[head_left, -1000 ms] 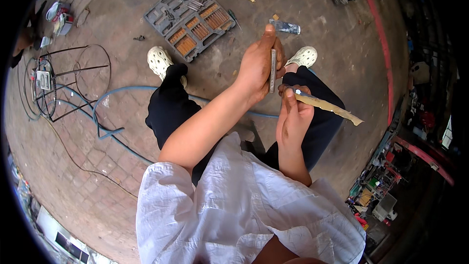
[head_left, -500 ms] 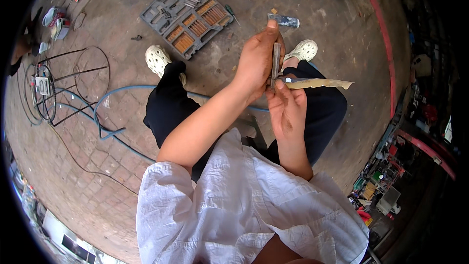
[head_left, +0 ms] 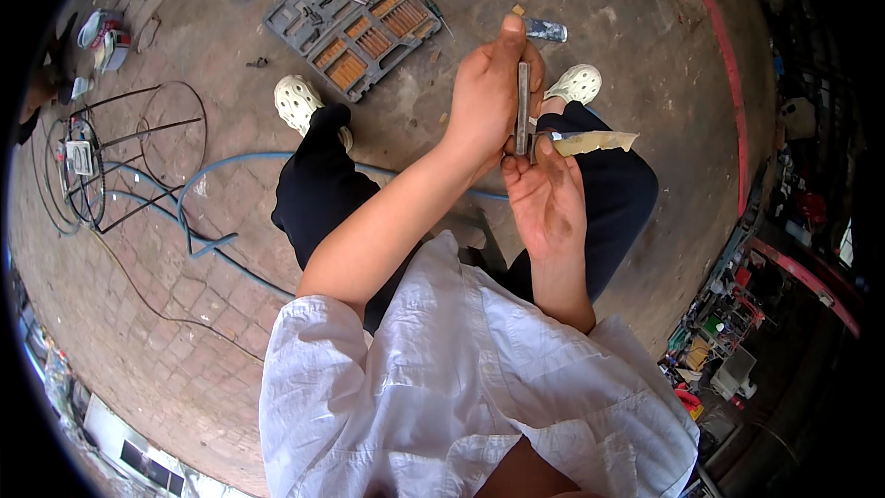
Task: The person uses a file to sharpen a metal strip by hand, holding the strip firmly against their leg.
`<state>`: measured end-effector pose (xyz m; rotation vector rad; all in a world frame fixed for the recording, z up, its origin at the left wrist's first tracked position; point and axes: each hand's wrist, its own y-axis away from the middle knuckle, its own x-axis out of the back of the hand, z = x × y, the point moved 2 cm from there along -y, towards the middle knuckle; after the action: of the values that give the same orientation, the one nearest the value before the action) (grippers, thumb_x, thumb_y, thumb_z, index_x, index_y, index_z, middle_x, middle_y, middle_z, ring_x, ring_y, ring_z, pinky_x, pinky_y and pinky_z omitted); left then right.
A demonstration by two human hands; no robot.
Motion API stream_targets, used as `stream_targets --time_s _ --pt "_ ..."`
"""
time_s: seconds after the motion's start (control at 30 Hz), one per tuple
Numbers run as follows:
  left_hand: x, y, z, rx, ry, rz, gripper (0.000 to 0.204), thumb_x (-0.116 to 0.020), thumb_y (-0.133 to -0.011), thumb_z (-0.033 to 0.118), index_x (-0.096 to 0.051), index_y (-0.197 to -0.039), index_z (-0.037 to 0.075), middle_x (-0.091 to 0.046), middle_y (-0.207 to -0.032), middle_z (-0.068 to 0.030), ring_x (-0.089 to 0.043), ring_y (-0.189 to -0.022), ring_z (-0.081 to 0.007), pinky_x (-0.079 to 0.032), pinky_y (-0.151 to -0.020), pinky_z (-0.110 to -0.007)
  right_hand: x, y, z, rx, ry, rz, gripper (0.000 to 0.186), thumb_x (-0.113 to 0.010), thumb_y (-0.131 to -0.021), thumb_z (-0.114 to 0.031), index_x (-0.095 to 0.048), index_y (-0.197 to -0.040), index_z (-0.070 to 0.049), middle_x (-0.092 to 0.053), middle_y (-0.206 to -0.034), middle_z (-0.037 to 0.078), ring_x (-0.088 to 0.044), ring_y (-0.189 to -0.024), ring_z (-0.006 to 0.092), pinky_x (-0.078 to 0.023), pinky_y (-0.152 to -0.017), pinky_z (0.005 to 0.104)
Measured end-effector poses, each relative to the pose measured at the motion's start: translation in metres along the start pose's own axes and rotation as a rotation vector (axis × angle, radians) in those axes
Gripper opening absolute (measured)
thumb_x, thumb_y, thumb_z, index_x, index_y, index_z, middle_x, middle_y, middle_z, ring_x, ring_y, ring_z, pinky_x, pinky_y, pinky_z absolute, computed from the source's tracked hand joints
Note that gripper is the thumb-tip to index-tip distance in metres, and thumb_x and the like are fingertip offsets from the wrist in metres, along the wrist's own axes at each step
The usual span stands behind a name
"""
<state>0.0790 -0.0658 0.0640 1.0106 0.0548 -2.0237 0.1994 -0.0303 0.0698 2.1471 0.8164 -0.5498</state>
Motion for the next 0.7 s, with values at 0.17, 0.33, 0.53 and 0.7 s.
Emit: stream_targets --time_s 0.17,0.33,0.53,0.7 --pt "0.008 -0.005 -0.002 0.042 0.095 -0.005 0.058 -0.035 -0.097 0.05 -0.044 -0.057 0.008 -0.04 -0.05 -0.0006 -0.037 -0.042 -0.0099 -0.03 -0.042 -0.024 -0.007 0.007 0.001 0.311 0.278 0.032 0.017 -0.065 -0.082 0.004 -0.051 -0.089 -0.002 -0.053 -0.081 0.001 -0.05 -0.074 0.0071 -0.041 -0.067 0.0214" --pt "0.002 -0.003 0.0 0.078 0.179 0.033 0.058 -0.037 -0.095 0.054 -0.039 -0.058 0.01 -0.032 -0.046 0.0004 -0.03 -0.04 -0.0102 -0.022 -0.039 -0.024 -0.018 0.009 0.007 0.419 0.405 -0.048 0.018 -0.06 -0.084 0.008 -0.048 -0.088 -0.004 -0.052 -0.087 0.002 -0.048 -0.082 0.0074 -0.039 -0.078 0.0212" --pt "0.001 -0.001 -0.001 0.021 0.207 0.03 0.058 -0.039 -0.094 0.055 -0.037 -0.057 0.01 -0.031 -0.046 0.0004 -0.029 -0.04 -0.0101 -0.021 -0.038 -0.024 -0.017 0.008 0.013 0.547 0.583 0.001 0.017 -0.065 -0.083 0.003 -0.049 -0.086 -0.002 -0.058 -0.084 0.004 -0.051 -0.074 0.0051 -0.041 -0.065 0.0182" --pt "0.0 0.002 0.001 0.049 0.292 0.015 0.057 -0.042 -0.094 0.053 -0.036 -0.056 0.011 -0.032 -0.047 -0.0002 -0.031 -0.04 -0.0101 -0.023 -0.038 -0.025 -0.024 0.006 0.011 0.587 0.668 0.032 0.018 -0.062 -0.084 0.008 -0.047 -0.085 -0.003 -0.051 -0.084 0.001 -0.048 -0.078 0.0056 -0.038 -0.071 0.0183"
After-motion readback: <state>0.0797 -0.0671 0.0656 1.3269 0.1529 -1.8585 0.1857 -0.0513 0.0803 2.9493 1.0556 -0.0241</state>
